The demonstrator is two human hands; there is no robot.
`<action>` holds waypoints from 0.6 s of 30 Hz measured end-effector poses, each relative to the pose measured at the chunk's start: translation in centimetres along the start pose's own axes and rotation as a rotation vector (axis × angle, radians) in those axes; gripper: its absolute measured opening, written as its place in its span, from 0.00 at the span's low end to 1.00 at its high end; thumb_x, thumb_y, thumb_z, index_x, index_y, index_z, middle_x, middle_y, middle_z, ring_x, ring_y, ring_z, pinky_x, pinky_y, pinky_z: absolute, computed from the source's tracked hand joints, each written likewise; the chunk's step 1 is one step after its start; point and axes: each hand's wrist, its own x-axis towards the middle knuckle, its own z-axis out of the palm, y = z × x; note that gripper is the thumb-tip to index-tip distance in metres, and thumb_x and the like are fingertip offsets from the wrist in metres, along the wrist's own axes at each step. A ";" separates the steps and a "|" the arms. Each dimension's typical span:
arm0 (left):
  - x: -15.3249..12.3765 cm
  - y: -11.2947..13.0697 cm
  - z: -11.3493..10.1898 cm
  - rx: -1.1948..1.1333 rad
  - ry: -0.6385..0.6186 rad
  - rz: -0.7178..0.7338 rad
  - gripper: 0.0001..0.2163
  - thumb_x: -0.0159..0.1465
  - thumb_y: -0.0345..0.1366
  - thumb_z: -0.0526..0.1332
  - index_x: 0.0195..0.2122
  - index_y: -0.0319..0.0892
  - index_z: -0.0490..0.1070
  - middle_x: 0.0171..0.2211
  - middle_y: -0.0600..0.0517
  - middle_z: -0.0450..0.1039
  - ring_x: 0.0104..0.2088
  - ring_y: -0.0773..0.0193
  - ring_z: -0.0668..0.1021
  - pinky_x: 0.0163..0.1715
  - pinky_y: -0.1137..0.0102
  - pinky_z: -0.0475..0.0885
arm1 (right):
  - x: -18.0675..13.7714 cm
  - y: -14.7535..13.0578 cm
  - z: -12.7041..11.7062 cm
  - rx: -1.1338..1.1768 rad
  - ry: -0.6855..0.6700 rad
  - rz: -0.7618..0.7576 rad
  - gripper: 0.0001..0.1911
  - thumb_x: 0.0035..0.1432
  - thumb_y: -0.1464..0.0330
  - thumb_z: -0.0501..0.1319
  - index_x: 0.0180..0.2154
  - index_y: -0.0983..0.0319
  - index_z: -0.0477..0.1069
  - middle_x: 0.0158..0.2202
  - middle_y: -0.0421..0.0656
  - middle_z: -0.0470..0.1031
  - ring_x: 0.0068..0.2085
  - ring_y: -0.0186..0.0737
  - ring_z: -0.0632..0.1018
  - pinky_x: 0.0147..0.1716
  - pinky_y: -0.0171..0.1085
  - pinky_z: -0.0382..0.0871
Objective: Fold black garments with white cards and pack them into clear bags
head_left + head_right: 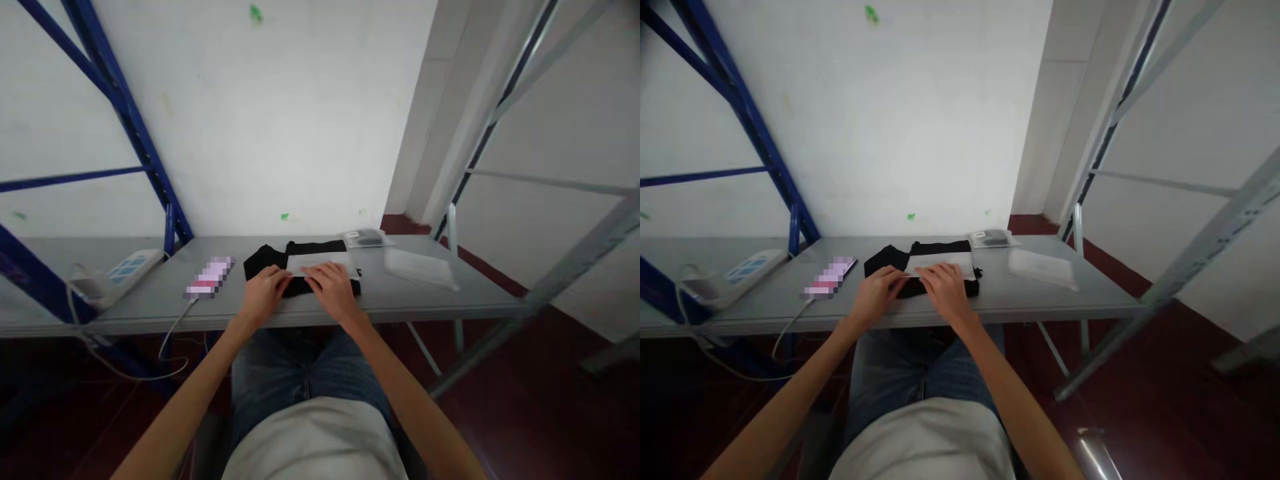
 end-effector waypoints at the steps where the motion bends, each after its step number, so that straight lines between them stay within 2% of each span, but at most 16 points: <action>1: 0.0 -0.6 0.2 0.006 0.010 -0.020 0.12 0.74 0.40 0.56 0.45 0.46 0.80 0.41 0.48 0.80 0.41 0.56 0.81 0.37 0.67 0.74 | -0.1 0.6 -0.4 -0.009 -0.020 0.012 0.16 0.71 0.69 0.62 0.57 0.52 0.78 0.49 0.45 0.82 0.52 0.49 0.77 0.55 0.49 0.66; 4: 0.3 -2.1 0.1 -0.011 0.035 -0.094 0.14 0.74 0.42 0.56 0.45 0.46 0.82 0.42 0.47 0.81 0.40 0.55 0.82 0.37 0.65 0.75 | -0.3 3.2 -2.4 -0.068 -0.058 0.061 0.16 0.68 0.70 0.65 0.55 0.54 0.78 0.51 0.46 0.81 0.53 0.51 0.77 0.57 0.51 0.65; 9: 0.5 -3.2 -0.4 -0.071 -0.008 -0.117 0.15 0.74 0.43 0.56 0.46 0.46 0.82 0.45 0.47 0.81 0.43 0.54 0.82 0.42 0.63 0.76 | -0.8 6.0 -5.3 -0.047 -0.071 0.096 0.10 0.70 0.70 0.62 0.47 0.56 0.82 0.45 0.45 0.82 0.47 0.47 0.80 0.49 0.44 0.70; 12: 0.4 -2.4 -0.5 -0.002 0.037 -0.112 0.15 0.72 0.42 0.59 0.52 0.44 0.79 0.52 0.43 0.78 0.52 0.48 0.79 0.50 0.57 0.76 | -0.8 6.0 -5.4 0.011 -0.019 0.101 0.12 0.73 0.67 0.59 0.49 0.56 0.81 0.45 0.45 0.82 0.45 0.44 0.81 0.46 0.40 0.73; 15: 0.3 -0.8 -0.6 0.031 0.114 -0.019 0.17 0.69 0.41 0.63 0.58 0.44 0.75 0.59 0.42 0.74 0.59 0.45 0.74 0.59 0.51 0.71 | -0.8 5.0 -4.6 0.059 0.016 0.069 0.14 0.74 0.67 0.57 0.54 0.57 0.79 0.46 0.45 0.81 0.47 0.45 0.81 0.49 0.40 0.74; 18: 0.5 0.8 -0.8 -0.038 0.088 0.094 0.15 0.71 0.40 0.62 0.57 0.48 0.74 0.55 0.46 0.77 0.57 0.50 0.76 0.60 0.54 0.71 | -0.6 3.7 -3.9 0.093 0.020 0.027 0.16 0.74 0.68 0.55 0.55 0.57 0.78 0.47 0.46 0.82 0.49 0.46 0.80 0.51 0.42 0.74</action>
